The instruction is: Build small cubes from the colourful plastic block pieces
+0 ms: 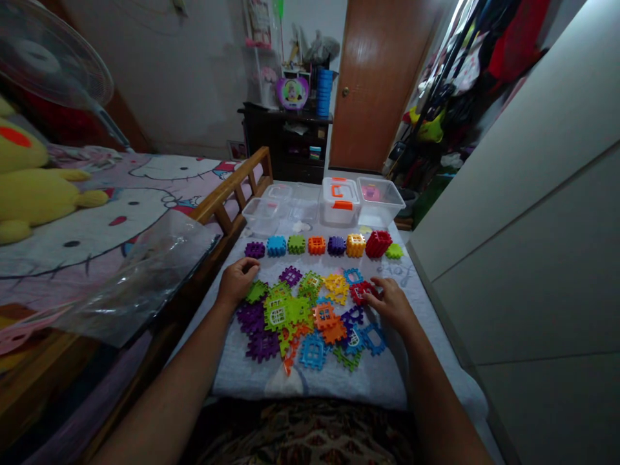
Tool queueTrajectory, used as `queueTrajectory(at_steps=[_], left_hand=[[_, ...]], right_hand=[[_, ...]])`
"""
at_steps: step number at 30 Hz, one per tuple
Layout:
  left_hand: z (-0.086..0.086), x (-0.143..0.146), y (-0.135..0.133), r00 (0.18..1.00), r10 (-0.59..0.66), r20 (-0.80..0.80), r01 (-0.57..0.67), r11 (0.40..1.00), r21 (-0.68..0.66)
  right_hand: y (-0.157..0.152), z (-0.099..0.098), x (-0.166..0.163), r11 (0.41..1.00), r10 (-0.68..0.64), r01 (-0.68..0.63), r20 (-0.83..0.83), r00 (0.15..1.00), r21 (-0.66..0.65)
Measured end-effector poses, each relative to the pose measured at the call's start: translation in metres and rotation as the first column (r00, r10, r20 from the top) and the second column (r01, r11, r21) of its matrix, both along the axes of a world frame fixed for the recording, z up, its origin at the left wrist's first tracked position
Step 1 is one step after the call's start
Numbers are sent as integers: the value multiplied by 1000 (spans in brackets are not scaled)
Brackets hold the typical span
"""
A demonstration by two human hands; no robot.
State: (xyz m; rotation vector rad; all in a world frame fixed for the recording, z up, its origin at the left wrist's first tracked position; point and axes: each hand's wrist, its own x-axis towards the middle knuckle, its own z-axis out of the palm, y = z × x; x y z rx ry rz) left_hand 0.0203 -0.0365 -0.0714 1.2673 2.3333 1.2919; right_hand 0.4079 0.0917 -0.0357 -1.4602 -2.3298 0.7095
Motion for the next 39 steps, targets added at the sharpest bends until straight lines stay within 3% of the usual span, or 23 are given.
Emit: queueTrajectory(at_steps=[8, 14, 23, 39], left_hand=[[1, 1, -1, 1000, 4, 22, -4, 1000, 4], [-2, -1, 0, 1000, 3, 5, -3, 1000, 3], [-1, -1, 0, 1000, 2, 22, -2, 1000, 7], [-1, -1, 0, 1000, -1, 28, 1, 1000, 5]], right_hand=[[1, -7, -8, 999, -35, 33, 78, 996, 32], [-7, 1, -16, 989, -114, 105, 83, 990, 108], [-24, 6, -39, 969, -185, 133, 257, 949, 209], [-26, -1, -37, 972, -156, 100, 266, 951, 214]])
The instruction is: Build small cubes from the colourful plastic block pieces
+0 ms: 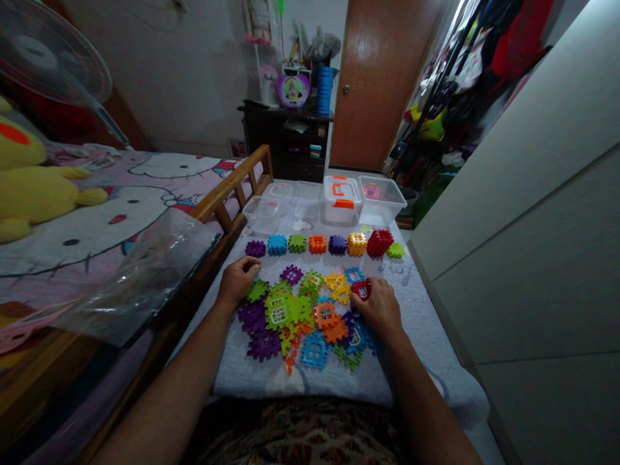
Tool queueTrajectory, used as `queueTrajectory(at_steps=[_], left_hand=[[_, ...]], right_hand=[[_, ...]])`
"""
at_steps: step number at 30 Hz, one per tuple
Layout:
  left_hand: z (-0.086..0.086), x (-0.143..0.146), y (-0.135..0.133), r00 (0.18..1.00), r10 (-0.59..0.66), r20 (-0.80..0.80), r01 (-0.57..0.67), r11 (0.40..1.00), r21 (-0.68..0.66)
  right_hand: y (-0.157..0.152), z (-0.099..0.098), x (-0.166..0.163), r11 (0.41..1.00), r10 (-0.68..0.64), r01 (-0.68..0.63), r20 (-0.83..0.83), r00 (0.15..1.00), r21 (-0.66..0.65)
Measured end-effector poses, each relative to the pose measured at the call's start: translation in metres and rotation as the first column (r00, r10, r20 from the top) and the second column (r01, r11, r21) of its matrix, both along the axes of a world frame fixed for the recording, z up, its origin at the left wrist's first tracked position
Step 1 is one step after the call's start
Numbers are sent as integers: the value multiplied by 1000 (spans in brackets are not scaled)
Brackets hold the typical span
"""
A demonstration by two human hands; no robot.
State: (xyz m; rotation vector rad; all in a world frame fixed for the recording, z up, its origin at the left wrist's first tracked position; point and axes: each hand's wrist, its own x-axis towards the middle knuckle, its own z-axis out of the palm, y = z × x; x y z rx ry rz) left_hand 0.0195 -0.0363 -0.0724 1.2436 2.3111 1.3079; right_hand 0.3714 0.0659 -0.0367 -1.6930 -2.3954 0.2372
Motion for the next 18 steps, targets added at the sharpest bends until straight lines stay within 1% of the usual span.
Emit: queueTrajectory(at_steps=[12, 15, 18], left_hand=[[0, 0, 0, 1000, 5, -7, -5, 1000, -5], [-1, -1, 0, 1000, 0, 0, 0, 1000, -6], [-1, -1, 0, 1000, -3, 4, 3, 1000, -11]], right_hand=[[1, -1, 1, 1000, 15, -15, -27, 1000, -19], [6, -1, 5, 1000, -28, 27, -33, 999, -8], [12, -1, 10, 994, -108, 108, -33, 994, 6]])
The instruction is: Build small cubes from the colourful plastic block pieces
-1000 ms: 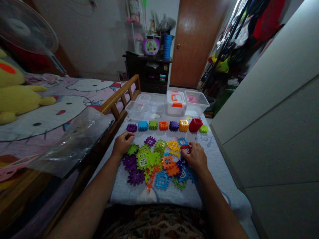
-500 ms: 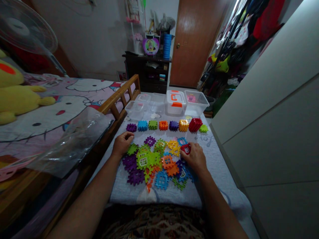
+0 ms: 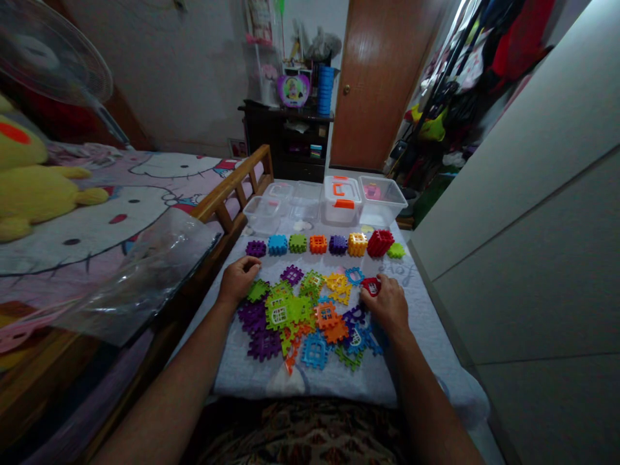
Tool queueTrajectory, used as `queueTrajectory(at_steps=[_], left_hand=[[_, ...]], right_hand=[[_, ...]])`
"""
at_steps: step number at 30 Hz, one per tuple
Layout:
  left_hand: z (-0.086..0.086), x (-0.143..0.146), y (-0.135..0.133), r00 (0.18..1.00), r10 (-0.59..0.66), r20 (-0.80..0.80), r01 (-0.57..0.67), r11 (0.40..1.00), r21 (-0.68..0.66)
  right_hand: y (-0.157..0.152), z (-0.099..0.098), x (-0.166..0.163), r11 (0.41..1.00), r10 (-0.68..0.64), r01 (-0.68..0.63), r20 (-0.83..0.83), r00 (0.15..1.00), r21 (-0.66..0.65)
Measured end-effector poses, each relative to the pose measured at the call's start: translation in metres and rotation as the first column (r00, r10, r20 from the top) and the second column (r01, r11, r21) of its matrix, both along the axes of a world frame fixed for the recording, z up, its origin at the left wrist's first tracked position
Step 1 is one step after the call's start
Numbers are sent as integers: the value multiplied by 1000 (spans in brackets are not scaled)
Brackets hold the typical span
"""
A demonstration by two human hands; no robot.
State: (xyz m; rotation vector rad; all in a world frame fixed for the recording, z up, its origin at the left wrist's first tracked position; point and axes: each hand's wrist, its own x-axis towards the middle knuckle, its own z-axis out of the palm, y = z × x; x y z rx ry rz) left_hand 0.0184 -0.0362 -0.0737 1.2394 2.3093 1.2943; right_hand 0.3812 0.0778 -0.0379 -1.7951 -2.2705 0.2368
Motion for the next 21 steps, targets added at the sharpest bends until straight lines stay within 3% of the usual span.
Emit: queueTrajectory(at_steps=[4, 8, 13, 17, 21], left_hand=[[0, 0, 0, 1000, 1, 0, -1, 1000, -5], [0, 0, 0, 1000, -1, 0, 1, 1000, 1], [-1, -1, 0, 1000, 0, -10, 0, 1000, 1], [-1, -1, 0, 1000, 3, -16, -3, 1000, 3], [0, 0, 0, 1000, 5, -4, -5, 1000, 6]], right_hand=[[3, -1, 4, 997, -83, 83, 18, 996, 6], [6, -2, 11, 998, -54, 54, 0, 999, -27], [28, -3, 36, 987, 126, -134, -88, 988, -87], [48, -5, 50, 938, 329, -333, -63, 942, -99], [58, -9, 49, 897, 421, -419, -18, 907, -144]])
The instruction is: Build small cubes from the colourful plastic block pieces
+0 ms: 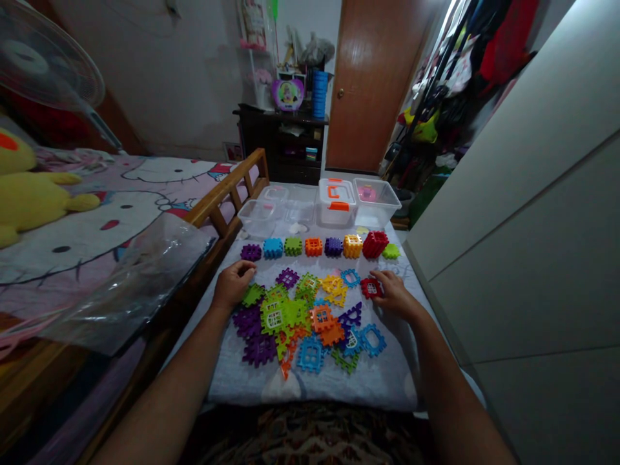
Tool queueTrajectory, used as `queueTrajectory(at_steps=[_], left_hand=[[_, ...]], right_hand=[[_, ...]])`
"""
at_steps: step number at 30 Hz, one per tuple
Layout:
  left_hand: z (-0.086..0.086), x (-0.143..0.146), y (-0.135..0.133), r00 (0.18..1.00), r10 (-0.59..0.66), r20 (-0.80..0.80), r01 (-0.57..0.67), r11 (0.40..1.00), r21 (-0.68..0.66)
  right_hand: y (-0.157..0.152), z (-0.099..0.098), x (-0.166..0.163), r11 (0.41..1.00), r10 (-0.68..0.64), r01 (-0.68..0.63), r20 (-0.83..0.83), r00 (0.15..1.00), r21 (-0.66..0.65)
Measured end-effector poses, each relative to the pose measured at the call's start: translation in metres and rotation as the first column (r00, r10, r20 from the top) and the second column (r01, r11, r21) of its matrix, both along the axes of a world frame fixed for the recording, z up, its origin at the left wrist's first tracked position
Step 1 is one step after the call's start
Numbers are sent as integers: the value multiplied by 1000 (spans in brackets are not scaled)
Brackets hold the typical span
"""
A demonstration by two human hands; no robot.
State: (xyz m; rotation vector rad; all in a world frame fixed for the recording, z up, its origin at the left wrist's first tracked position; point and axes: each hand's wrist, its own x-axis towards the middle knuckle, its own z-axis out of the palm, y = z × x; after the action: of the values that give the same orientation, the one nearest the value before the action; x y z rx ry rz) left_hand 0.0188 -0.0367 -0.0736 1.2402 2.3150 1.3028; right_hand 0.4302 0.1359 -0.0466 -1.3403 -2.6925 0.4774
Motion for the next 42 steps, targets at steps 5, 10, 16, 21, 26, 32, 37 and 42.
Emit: queueTrajectory(at_steps=[5, 10, 16, 21, 26, 32, 37, 42], left_hand=[[-1, -1, 0, 1000, 0, 12, 0, 1000, 2], [-3, -2, 0, 1000, 7, 6, -7, 1000, -4], [-4, -3, 1, 1000, -8, 8, 8, 1000, -5], [-2, -2, 0, 1000, -6, 4, 6, 1000, -8], [3, 1, 0, 1000, 17, -8, -17, 1000, -19], [-1, -3, 0, 1000, 4, -19, -4, 1000, -17], [-1, -4, 0, 1000, 5, -2, -5, 1000, -23], [1, -3, 0, 1000, 10, -1, -10, 999, -39]], right_hand=[[5, 2, -5, 996, 86, -87, 49, 995, 18], [5, 11, -6, 994, 110, -110, 74, 991, 5], [7, 18, -9, 989, 150, -149, 73, 986, -16], [6, 25, -11, 984, 177, -175, 122, 977, -34], [3, 33, -7, 980, 197, -200, 126, 972, 5], [39, 64, -4, 968, 136, -127, -27, 990, 218], [97, 91, -19, 959, 73, -83, 47, 996, 271], [131, 101, -34, 980, 71, -106, 207, 976, 167]])
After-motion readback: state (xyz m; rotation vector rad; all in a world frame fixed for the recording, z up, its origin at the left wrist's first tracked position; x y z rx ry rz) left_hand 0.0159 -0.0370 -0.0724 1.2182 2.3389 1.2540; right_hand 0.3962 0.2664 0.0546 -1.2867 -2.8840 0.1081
